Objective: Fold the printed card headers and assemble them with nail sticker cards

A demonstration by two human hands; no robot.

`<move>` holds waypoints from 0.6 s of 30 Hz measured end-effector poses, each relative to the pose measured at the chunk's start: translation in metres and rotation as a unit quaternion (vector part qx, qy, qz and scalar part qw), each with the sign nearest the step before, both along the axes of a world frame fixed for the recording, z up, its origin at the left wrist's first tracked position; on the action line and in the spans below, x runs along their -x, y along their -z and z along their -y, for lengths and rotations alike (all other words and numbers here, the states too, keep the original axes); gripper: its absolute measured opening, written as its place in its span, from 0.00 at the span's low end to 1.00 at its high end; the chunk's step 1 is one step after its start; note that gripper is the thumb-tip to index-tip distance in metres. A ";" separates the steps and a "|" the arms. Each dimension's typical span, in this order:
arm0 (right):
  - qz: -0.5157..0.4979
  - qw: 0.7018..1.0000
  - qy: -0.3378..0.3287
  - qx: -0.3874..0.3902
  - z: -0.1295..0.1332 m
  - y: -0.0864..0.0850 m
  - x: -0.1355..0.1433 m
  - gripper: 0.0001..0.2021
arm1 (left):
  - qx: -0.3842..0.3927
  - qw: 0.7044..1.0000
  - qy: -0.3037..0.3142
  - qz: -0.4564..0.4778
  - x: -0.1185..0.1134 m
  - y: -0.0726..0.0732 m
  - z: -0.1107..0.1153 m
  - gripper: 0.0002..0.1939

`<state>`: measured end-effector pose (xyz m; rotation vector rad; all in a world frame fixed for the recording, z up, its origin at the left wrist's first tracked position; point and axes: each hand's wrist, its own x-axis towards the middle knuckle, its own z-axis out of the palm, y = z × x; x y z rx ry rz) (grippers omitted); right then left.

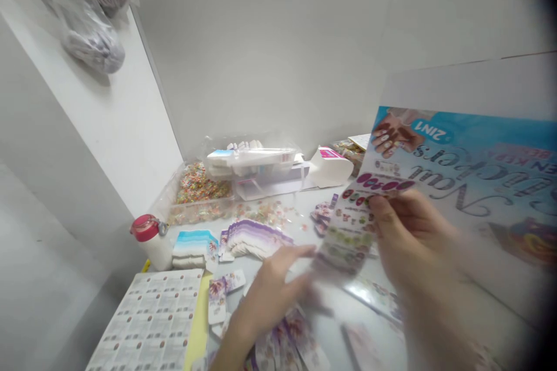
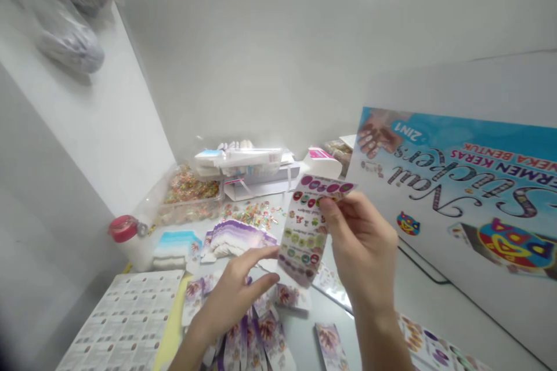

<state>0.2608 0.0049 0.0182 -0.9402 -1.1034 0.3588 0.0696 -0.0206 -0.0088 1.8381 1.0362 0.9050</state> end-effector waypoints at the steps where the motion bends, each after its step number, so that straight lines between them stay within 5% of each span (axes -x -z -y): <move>1: -0.034 0.999 -0.008 0.009 -0.001 0.000 0.004 0.10 | -0.005 1.000 -0.010 0.011 -0.002 0.000 0.000 0.20; 5: -0.111 0.994 -0.001 0.020 -0.006 -0.003 0.020 0.11 | -0.001 0.996 -0.041 0.079 -0.009 0.005 -0.002 0.09; 10: 0.053 0.997 0.049 -0.023 -0.010 -0.004 0.026 0.31 | 0.050 0.974 -0.111 0.193 -0.007 0.007 -0.003 0.14; 14: 0.340 0.933 -0.116 -0.037 -0.002 -0.005 0.023 0.19 | 0.048 0.956 -0.153 0.244 0.003 0.001 0.000 0.13; 16: 0.375 0.903 -0.211 -0.015 0.002 -0.006 0.025 0.16 | 0.052 0.955 -0.154 0.248 0.008 -0.004 0.003 0.11; 18: 0.340 0.908 -0.242 0.015 0.005 -0.007 0.028 0.14 | 0.029 0.954 -0.174 0.241 0.013 -0.010 0.006 0.10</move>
